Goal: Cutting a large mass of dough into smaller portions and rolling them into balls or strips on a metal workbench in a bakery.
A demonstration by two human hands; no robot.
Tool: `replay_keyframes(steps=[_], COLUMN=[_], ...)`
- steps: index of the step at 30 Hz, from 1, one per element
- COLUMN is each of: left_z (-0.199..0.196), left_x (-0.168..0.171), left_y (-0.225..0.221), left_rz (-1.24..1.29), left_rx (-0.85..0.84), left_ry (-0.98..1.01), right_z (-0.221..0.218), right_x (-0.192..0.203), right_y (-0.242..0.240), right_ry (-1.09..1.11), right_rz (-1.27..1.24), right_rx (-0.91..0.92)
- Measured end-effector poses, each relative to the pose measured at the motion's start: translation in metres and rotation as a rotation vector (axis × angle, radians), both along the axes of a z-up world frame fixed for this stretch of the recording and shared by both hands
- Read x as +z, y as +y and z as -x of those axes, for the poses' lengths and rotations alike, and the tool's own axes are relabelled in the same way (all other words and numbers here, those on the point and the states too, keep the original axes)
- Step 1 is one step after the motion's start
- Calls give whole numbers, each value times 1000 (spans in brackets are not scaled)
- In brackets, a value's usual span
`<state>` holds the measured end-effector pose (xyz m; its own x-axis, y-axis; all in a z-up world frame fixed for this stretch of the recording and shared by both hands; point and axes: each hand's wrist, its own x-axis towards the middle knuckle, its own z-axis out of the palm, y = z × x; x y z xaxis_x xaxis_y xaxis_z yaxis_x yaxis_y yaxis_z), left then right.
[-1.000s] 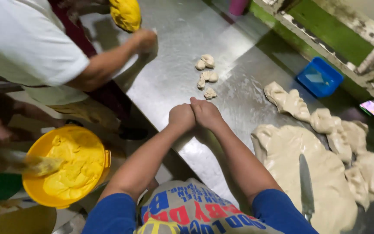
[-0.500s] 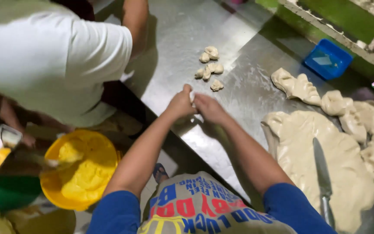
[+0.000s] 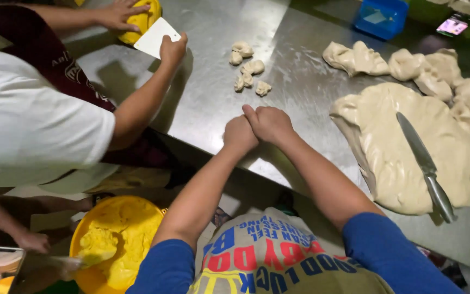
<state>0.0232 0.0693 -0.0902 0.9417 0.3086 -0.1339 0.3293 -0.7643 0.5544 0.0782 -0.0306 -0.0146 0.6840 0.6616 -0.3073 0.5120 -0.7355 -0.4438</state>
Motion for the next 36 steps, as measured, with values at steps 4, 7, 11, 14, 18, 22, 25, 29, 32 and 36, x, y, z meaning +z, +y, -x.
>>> replay_keyframes(steps=[4,7,11,14,18,22,25,29,32,36], left_z=[-17,-20,-15,1,2,-2,-19,-41,-56,-32], left_x=[-30,-28,29,66,51,-16,18,15,-29,33], left_y=[9,16,17,-13,-29,-35,-57,-64,-40,-36], left_rz=[-193,-265,-113,54,375,396,126,-77,-184,-200], left_rx=[-41,24,214,228,271,368,294,201,113,214], left_ry=[222,350,306,214,-50,-68,139,319,435,374], right_z=[-12,-5,-47,-81,-59,-59,-71,-69,-63,-42], right_x=[-20,-27,-34,-73,-93,-104,-79,-35,-26,-33], right_y=[-7,-25,-28,-28,-41,-49,-41,-48,-65,-88], right_ry=[30,201,431,185,157,96,79,92,173,617], right_rz=[125,24,-275,-427,-612,-687,-395,-25,50,-281], right_rx=[137,324,490,359,265,202,277,264,299,559])
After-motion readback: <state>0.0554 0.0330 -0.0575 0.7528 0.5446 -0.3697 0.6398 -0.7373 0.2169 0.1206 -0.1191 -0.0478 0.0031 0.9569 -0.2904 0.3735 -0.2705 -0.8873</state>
